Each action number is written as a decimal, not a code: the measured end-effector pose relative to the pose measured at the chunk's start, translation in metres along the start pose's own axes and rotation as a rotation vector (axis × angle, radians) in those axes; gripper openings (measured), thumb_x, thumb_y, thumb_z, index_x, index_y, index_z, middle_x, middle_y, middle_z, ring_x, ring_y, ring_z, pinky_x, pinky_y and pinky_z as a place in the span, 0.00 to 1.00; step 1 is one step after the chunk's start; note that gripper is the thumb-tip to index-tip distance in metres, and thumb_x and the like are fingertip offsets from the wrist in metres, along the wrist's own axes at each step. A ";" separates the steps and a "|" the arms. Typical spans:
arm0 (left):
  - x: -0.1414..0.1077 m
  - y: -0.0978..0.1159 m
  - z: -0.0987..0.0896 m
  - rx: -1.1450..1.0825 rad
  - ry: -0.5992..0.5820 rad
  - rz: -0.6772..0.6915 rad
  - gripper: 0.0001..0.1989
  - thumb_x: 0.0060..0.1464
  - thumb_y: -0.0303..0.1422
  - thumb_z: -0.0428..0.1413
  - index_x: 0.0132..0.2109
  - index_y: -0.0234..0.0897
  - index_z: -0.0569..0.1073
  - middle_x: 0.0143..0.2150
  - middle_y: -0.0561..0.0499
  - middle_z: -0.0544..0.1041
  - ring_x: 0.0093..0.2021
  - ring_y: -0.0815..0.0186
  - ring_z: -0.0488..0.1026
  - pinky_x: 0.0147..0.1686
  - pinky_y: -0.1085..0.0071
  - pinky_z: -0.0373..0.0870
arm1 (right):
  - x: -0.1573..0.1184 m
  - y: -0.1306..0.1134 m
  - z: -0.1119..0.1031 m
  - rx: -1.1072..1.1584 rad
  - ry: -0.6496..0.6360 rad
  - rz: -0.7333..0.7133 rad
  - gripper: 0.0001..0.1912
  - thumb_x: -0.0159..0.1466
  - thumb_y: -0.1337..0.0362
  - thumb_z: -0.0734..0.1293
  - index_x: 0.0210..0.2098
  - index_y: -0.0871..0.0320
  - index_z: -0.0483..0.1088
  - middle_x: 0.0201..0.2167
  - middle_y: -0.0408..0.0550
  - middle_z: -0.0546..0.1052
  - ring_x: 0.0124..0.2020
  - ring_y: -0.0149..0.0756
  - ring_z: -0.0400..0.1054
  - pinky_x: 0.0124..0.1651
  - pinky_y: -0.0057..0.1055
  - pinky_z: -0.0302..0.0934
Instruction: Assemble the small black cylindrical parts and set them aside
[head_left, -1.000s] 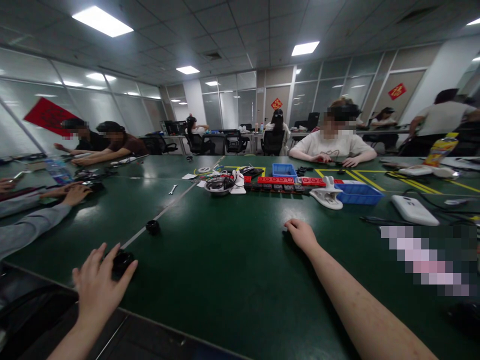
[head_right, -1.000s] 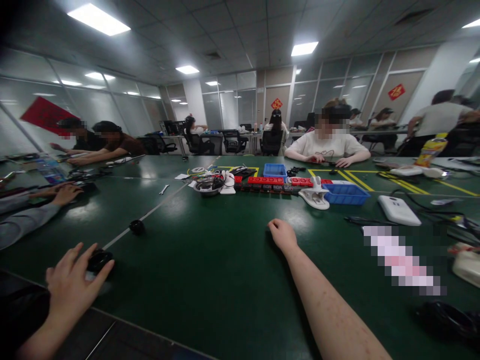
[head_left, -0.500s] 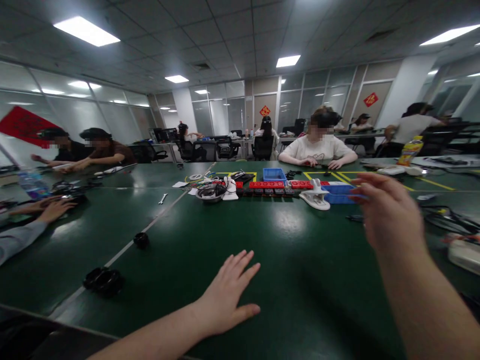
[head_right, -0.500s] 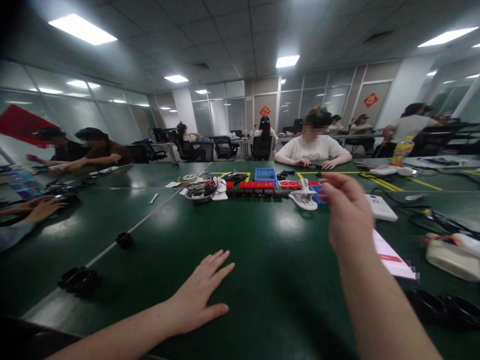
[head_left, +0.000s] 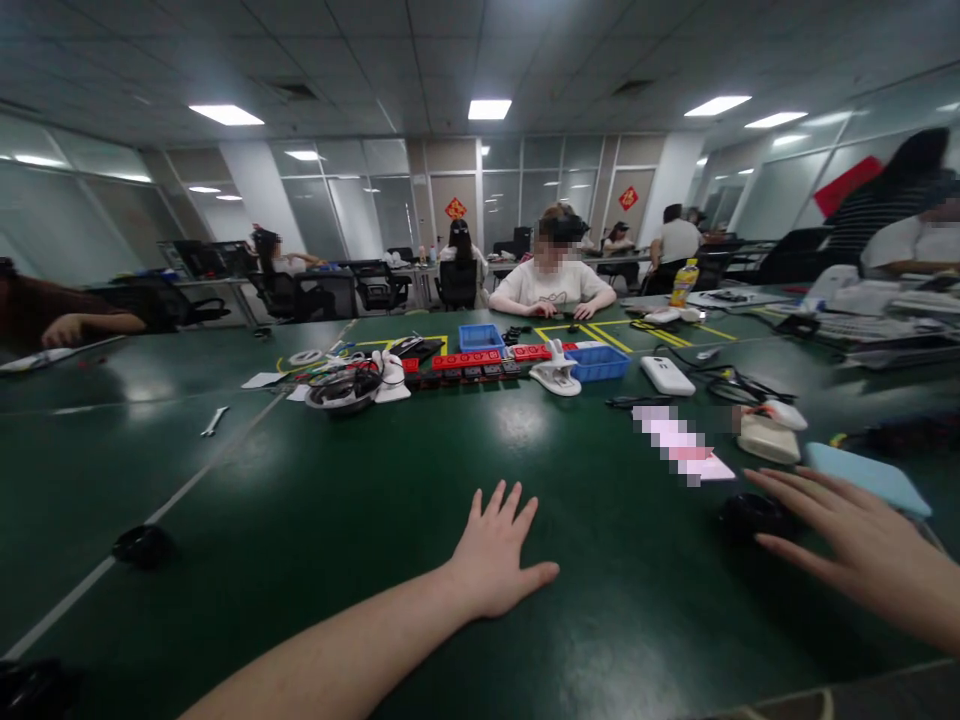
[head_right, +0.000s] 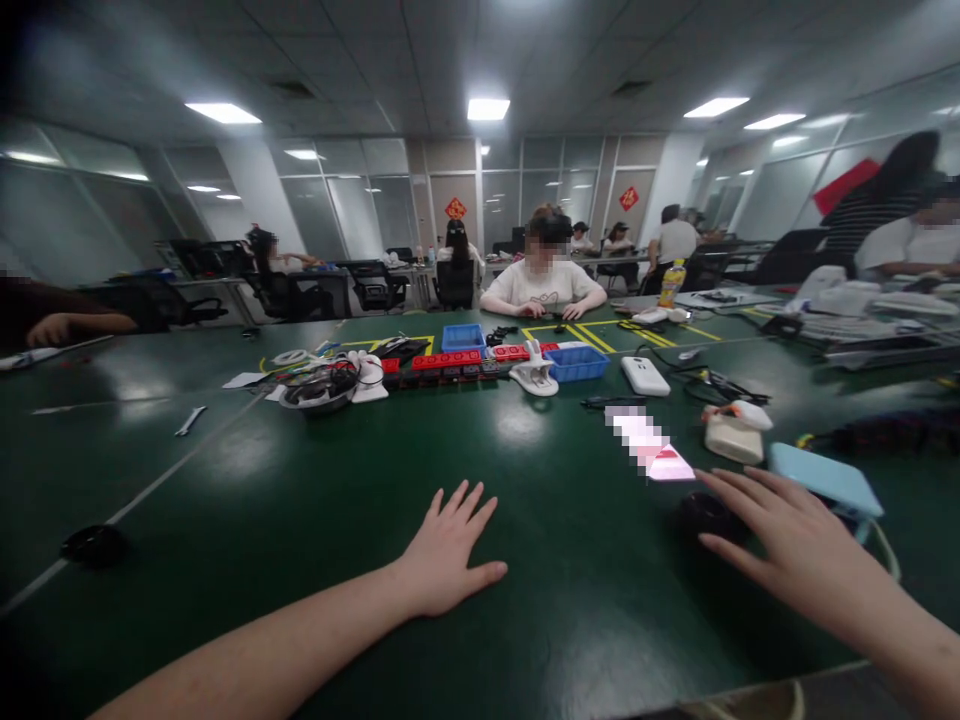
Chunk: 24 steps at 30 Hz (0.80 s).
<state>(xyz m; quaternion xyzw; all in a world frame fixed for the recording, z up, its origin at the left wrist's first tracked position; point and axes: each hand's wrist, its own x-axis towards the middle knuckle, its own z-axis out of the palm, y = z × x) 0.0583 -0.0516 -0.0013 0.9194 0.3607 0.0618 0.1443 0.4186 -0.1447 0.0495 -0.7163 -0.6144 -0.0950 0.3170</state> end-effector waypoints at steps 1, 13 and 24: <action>-0.001 0.000 -0.001 -0.010 -0.002 0.000 0.39 0.51 0.58 0.40 0.62 0.39 0.47 0.65 0.43 0.42 0.63 0.50 0.34 0.57 0.46 0.34 | -0.002 0.011 0.008 -0.081 -0.089 -0.120 0.37 0.30 0.34 0.66 0.36 0.45 0.75 0.41 0.56 0.75 0.45 0.57 0.64 0.47 0.51 0.54; -0.003 -0.003 0.000 -0.073 0.019 0.014 0.39 0.51 0.57 0.42 0.62 0.36 0.49 0.64 0.41 0.44 0.63 0.50 0.35 0.57 0.46 0.34 | -0.003 0.078 0.056 -0.163 -0.238 -0.349 0.26 0.44 0.44 0.68 0.43 0.36 0.68 0.38 0.57 0.75 0.40 0.51 0.68 0.55 0.52 0.35; -0.006 -0.008 -0.019 -0.319 0.290 -0.028 0.24 0.57 0.40 0.43 0.60 0.41 0.52 0.61 0.48 0.54 0.61 0.61 0.49 0.60 0.53 0.38 | -0.013 -0.152 0.086 0.093 -0.543 -0.531 0.22 0.51 0.58 0.69 0.47 0.46 0.67 0.37 0.48 0.74 0.42 0.44 0.66 0.57 0.54 0.43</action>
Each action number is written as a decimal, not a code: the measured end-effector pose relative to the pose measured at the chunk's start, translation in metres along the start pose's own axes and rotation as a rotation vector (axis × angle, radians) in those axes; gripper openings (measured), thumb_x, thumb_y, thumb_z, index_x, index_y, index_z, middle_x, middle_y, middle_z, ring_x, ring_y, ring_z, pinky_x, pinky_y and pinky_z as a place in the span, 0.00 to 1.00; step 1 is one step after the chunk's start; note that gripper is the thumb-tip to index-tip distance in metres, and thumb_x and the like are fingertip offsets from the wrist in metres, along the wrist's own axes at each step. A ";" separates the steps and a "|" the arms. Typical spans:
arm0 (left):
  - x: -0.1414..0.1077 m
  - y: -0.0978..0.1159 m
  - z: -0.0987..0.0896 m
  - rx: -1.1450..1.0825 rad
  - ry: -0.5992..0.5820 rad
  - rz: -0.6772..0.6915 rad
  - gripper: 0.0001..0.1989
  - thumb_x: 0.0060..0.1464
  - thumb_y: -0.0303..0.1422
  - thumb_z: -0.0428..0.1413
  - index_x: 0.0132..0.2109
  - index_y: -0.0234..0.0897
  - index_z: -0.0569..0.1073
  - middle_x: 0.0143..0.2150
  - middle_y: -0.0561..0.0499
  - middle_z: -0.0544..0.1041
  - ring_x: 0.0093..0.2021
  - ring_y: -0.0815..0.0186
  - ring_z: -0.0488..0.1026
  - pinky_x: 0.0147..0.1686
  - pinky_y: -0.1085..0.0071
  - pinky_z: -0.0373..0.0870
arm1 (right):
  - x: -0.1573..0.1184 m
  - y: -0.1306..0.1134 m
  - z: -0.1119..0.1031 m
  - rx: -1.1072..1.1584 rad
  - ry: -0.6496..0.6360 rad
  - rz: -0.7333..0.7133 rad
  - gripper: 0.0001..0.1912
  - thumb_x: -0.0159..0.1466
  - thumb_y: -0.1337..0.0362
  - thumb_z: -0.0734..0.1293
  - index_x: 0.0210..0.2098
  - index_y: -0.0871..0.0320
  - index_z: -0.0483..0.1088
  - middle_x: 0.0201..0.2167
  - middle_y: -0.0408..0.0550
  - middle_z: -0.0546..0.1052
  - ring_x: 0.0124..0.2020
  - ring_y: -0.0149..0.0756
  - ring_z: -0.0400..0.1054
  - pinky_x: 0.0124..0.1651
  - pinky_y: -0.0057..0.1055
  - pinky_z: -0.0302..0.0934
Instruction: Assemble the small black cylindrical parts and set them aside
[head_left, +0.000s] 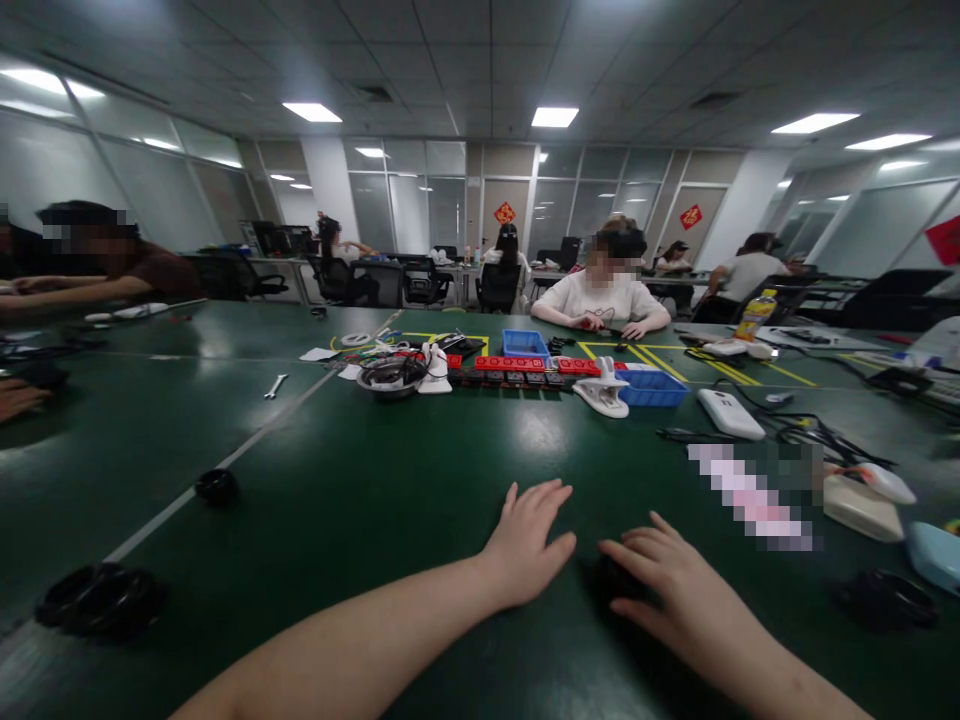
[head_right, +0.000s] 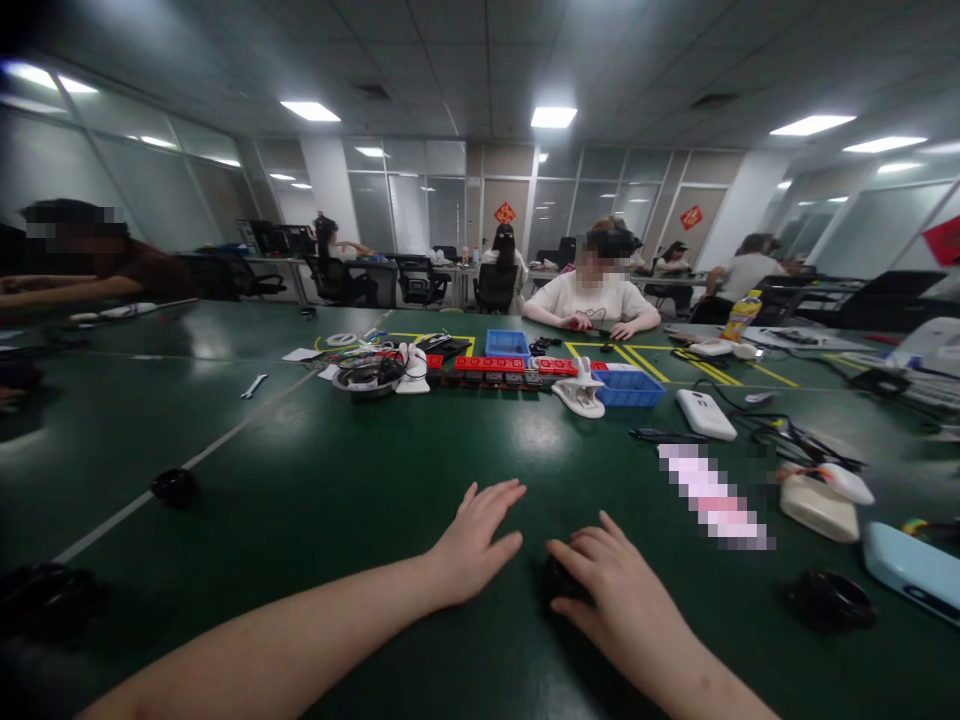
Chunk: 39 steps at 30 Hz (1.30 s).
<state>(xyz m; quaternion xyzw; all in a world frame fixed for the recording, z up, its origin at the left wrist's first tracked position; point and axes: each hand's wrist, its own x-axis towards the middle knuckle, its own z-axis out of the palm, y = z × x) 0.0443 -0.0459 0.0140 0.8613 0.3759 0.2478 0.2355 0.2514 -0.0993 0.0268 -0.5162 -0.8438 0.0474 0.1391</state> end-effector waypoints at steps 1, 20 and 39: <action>0.002 -0.001 -0.006 -0.037 0.101 -0.013 0.21 0.59 0.39 0.40 0.58 0.42 0.54 0.60 0.50 0.57 0.60 0.63 0.51 0.60 0.55 0.39 | 0.015 -0.013 0.002 0.003 -0.013 -0.018 0.22 0.51 0.60 0.69 0.46 0.48 0.68 0.37 0.49 0.74 0.41 0.43 0.66 0.57 0.53 0.43; 0.044 -0.085 -0.024 -0.147 0.257 -0.192 0.25 0.42 0.23 0.49 0.51 0.33 0.61 0.50 0.45 0.67 0.50 0.62 0.63 0.52 0.66 0.60 | 0.166 0.001 0.072 0.270 0.257 0.001 0.22 0.58 0.67 0.62 0.53 0.54 0.60 0.36 0.48 0.65 0.38 0.37 0.63 0.43 0.35 0.60; 0.040 -0.078 -0.025 0.262 0.141 -0.304 0.12 0.43 0.34 0.54 0.38 0.38 0.67 0.41 0.49 0.69 0.47 0.58 0.64 0.57 0.55 0.47 | 0.156 -0.011 0.064 0.404 0.279 -0.036 0.20 0.52 0.62 0.68 0.42 0.59 0.62 0.39 0.50 0.67 0.42 0.41 0.61 0.45 0.39 0.58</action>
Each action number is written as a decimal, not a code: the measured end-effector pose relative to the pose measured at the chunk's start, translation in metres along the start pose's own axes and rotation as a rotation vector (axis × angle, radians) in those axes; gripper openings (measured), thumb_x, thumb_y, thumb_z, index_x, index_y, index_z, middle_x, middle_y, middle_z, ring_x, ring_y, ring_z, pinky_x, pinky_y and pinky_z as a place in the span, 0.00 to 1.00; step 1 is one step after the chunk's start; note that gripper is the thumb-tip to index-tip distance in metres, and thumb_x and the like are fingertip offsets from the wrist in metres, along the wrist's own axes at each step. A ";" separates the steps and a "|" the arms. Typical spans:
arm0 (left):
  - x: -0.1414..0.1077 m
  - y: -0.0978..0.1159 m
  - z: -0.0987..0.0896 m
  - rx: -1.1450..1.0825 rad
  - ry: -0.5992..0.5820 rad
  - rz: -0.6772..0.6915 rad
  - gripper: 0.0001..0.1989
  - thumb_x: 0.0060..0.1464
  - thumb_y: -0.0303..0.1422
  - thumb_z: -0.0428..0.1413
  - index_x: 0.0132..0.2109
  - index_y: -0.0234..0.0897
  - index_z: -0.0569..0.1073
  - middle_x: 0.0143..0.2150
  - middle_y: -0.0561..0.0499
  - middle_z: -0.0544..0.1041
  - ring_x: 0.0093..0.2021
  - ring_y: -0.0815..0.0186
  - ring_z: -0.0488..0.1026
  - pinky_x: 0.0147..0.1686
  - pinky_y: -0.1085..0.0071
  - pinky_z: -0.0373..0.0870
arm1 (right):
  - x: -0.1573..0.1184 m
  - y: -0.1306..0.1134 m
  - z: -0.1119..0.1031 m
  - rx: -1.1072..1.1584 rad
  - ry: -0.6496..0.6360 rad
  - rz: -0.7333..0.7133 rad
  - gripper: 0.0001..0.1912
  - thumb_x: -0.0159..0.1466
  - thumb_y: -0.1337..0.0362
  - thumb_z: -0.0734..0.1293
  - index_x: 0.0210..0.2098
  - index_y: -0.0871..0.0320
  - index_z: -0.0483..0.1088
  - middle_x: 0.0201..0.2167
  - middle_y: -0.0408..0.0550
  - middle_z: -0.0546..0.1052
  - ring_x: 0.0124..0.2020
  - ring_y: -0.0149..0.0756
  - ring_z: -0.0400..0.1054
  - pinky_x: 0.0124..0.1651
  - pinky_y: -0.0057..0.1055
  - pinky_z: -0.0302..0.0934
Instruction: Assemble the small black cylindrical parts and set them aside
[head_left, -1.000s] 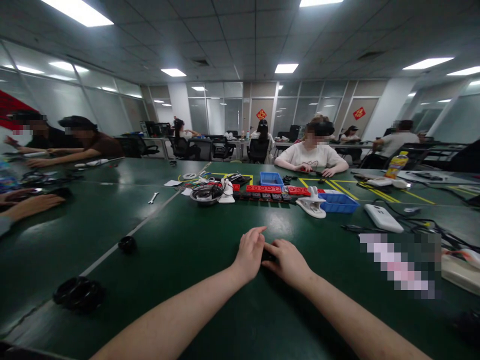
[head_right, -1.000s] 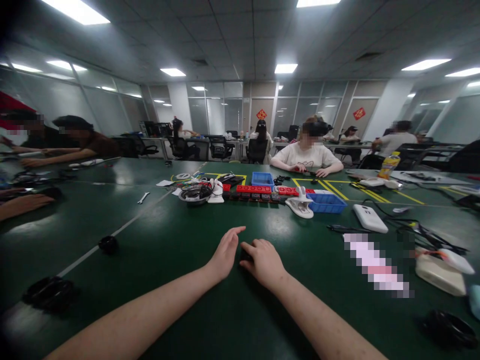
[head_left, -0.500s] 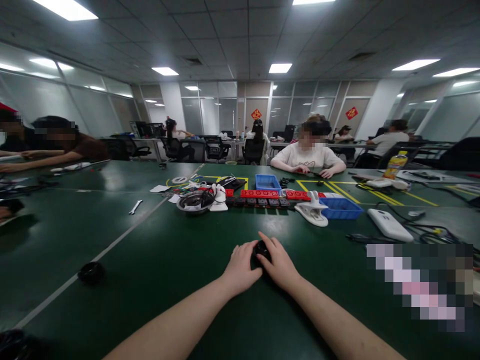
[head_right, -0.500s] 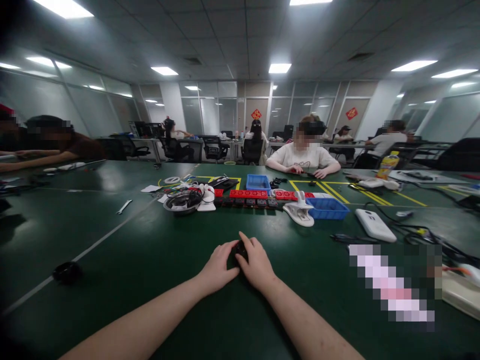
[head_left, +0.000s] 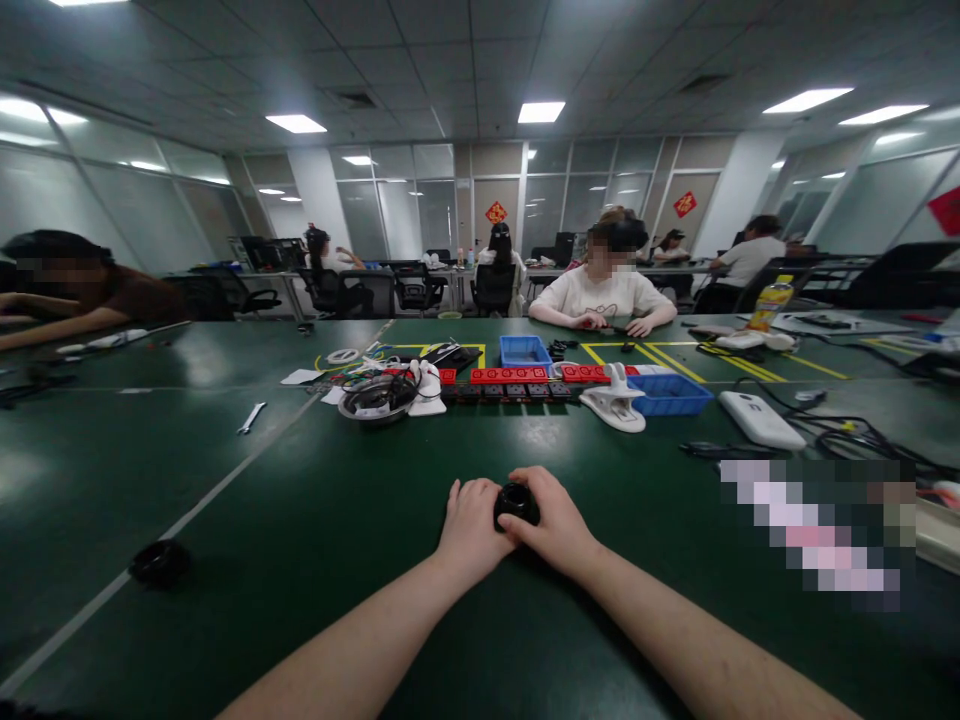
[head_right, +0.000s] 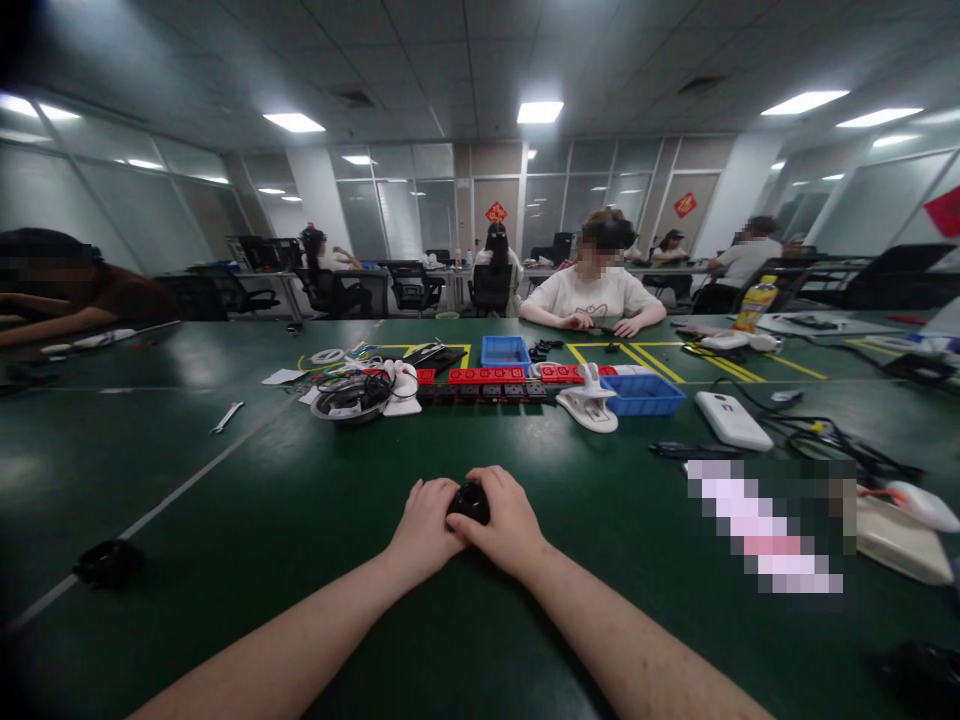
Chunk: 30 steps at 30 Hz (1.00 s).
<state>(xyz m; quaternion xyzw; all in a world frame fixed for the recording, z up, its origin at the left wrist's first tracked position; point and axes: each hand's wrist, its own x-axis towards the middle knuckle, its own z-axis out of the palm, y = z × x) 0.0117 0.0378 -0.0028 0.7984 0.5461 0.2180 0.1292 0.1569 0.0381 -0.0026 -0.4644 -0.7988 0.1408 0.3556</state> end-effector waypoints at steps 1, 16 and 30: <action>-0.001 0.001 0.000 0.005 0.004 0.002 0.12 0.43 0.34 0.53 0.38 0.38 0.67 0.41 0.49 0.69 0.46 0.58 0.64 0.57 0.55 0.46 | -0.001 -0.002 0.000 -0.020 0.020 0.009 0.18 0.52 0.62 0.68 0.40 0.59 0.62 0.38 0.50 0.67 0.41 0.41 0.61 0.45 0.39 0.57; 0.006 -0.012 -0.002 -0.032 -0.057 0.104 0.19 0.41 0.38 0.59 0.42 0.38 0.70 0.44 0.48 0.69 0.47 0.56 0.64 0.54 0.55 0.52 | -0.004 -0.010 -0.006 -0.013 0.009 -0.076 0.14 0.52 0.70 0.62 0.39 0.56 0.66 0.37 0.47 0.69 0.41 0.39 0.60 0.45 0.38 0.55; 0.017 -0.031 -0.013 -0.098 -0.260 0.368 0.09 0.43 0.38 0.61 0.36 0.47 0.75 0.52 0.55 0.66 0.54 0.57 0.58 0.55 0.56 0.48 | 0.003 -0.013 -0.011 0.121 -0.098 -0.200 0.08 0.56 0.67 0.58 0.22 0.54 0.65 0.26 0.41 0.73 0.38 0.38 0.64 0.54 0.45 0.46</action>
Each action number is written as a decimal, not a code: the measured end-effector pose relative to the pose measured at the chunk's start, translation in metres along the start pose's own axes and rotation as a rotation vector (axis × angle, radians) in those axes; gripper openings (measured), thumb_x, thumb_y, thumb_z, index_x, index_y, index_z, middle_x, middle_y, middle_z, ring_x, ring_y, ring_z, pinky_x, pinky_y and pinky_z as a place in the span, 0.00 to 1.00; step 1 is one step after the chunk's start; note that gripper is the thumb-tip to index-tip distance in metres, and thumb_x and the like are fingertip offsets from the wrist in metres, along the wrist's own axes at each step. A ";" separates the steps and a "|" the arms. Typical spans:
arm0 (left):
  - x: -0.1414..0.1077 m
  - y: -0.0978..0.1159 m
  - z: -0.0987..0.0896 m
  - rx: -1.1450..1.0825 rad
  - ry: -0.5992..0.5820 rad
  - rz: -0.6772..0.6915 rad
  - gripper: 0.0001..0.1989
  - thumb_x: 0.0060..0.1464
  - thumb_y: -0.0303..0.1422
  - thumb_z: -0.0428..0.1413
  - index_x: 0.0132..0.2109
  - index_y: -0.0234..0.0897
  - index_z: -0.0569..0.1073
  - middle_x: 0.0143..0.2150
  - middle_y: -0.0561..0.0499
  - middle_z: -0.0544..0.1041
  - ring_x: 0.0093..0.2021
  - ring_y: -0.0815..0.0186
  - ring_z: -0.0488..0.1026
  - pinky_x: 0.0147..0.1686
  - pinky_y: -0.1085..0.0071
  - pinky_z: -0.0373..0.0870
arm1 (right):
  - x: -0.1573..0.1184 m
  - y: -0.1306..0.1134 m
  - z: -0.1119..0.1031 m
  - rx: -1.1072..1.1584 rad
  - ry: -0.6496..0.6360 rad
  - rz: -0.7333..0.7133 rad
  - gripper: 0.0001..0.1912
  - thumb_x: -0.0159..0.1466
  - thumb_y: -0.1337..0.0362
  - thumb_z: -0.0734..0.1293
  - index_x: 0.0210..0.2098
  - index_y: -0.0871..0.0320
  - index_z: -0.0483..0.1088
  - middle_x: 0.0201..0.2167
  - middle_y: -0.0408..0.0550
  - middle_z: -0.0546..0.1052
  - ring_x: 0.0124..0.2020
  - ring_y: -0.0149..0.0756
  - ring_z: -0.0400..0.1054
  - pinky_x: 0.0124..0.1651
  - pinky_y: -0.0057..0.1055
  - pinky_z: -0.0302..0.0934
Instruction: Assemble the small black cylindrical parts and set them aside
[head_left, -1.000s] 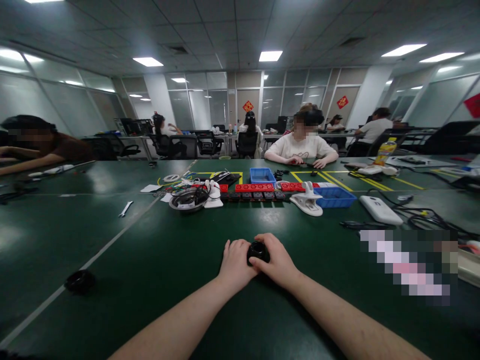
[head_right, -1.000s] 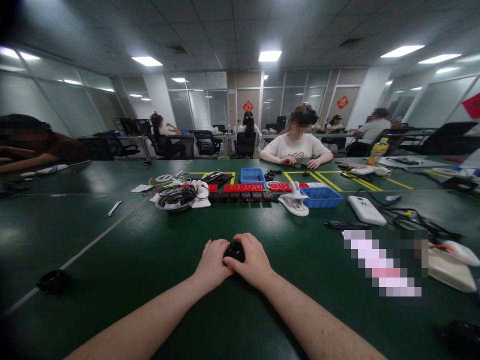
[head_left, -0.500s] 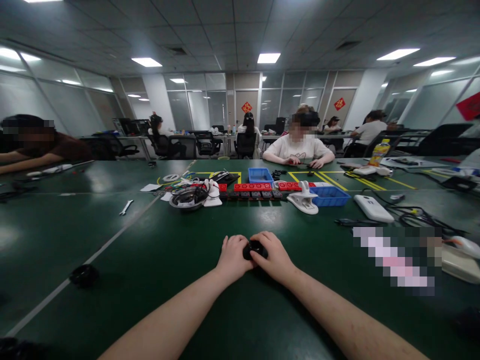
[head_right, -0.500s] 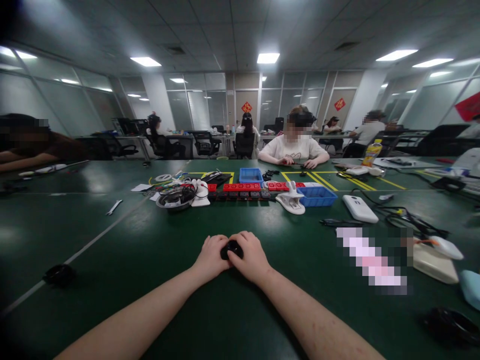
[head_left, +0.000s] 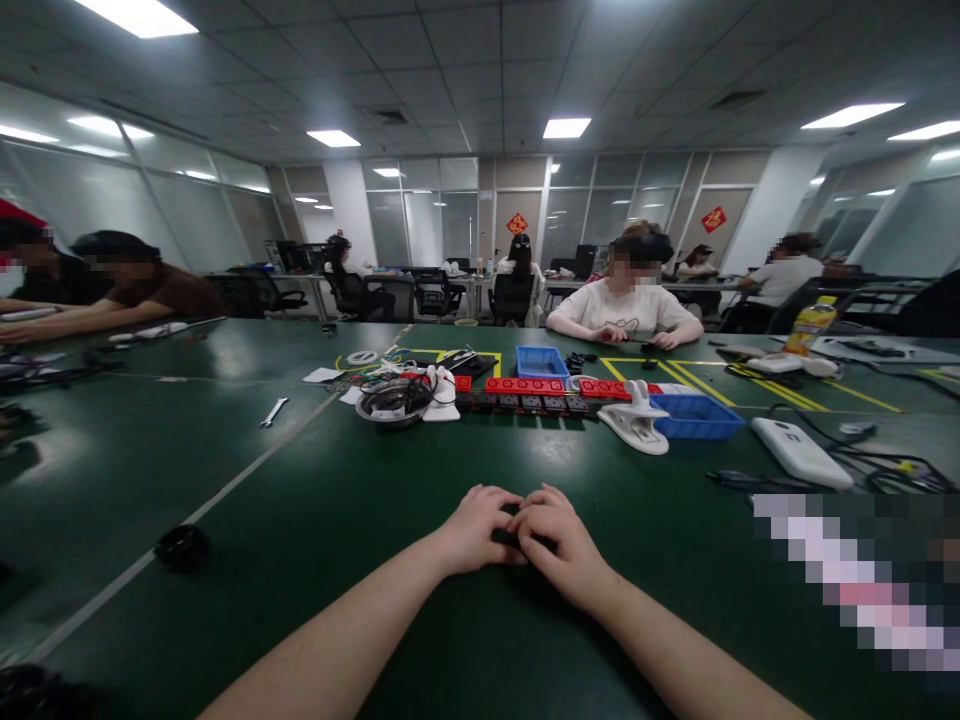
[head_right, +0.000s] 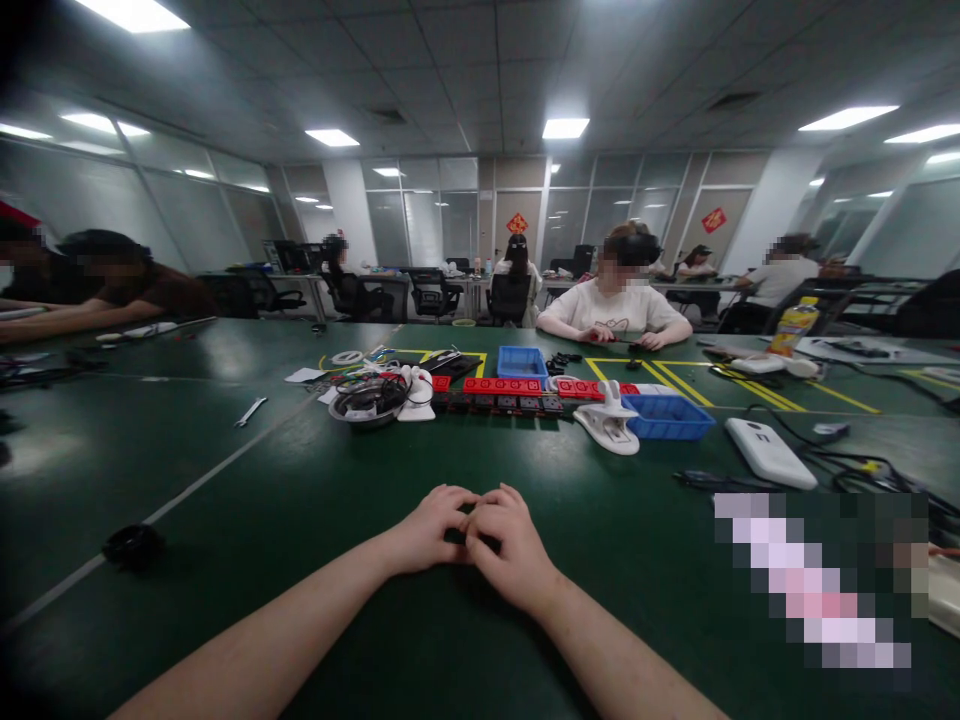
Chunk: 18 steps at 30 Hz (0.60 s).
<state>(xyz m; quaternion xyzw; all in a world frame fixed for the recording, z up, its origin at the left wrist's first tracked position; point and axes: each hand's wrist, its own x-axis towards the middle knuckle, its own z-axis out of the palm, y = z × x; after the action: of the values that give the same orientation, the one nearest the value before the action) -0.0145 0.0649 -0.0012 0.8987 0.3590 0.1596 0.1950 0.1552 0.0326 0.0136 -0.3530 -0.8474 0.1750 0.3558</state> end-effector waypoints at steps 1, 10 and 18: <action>0.000 0.001 0.000 0.001 0.000 -0.004 0.10 0.43 0.38 0.61 0.37 0.47 0.75 0.52 0.55 0.66 0.55 0.57 0.58 0.55 0.55 0.47 | 0.000 -0.001 0.001 -0.001 -0.002 -0.008 0.09 0.57 0.66 0.58 0.23 0.54 0.66 0.25 0.42 0.73 0.37 0.37 0.64 0.53 0.44 0.48; -0.004 0.016 0.003 -0.070 0.109 -0.130 0.52 0.31 0.48 0.63 0.61 0.41 0.48 0.61 0.44 0.53 0.60 0.53 0.49 0.58 0.49 0.40 | -0.009 0.015 0.004 -0.084 0.184 0.027 0.17 0.61 0.56 0.57 0.48 0.54 0.61 0.46 0.49 0.69 0.48 0.42 0.60 0.55 0.46 0.44; -0.005 0.037 0.025 0.036 0.280 -0.330 0.42 0.30 0.50 0.62 0.53 0.37 0.60 0.52 0.43 0.63 0.55 0.51 0.57 0.57 0.48 0.42 | -0.007 0.022 0.011 -0.159 0.248 0.171 0.14 0.55 0.54 0.62 0.33 0.58 0.61 0.30 0.47 0.68 0.32 0.38 0.62 0.37 0.36 0.57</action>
<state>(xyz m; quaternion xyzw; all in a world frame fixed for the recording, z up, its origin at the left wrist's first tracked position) 0.0140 0.0308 -0.0067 0.8002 0.5275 0.2422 0.1506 0.1609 0.0417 -0.0093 -0.4697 -0.7749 0.0923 0.4127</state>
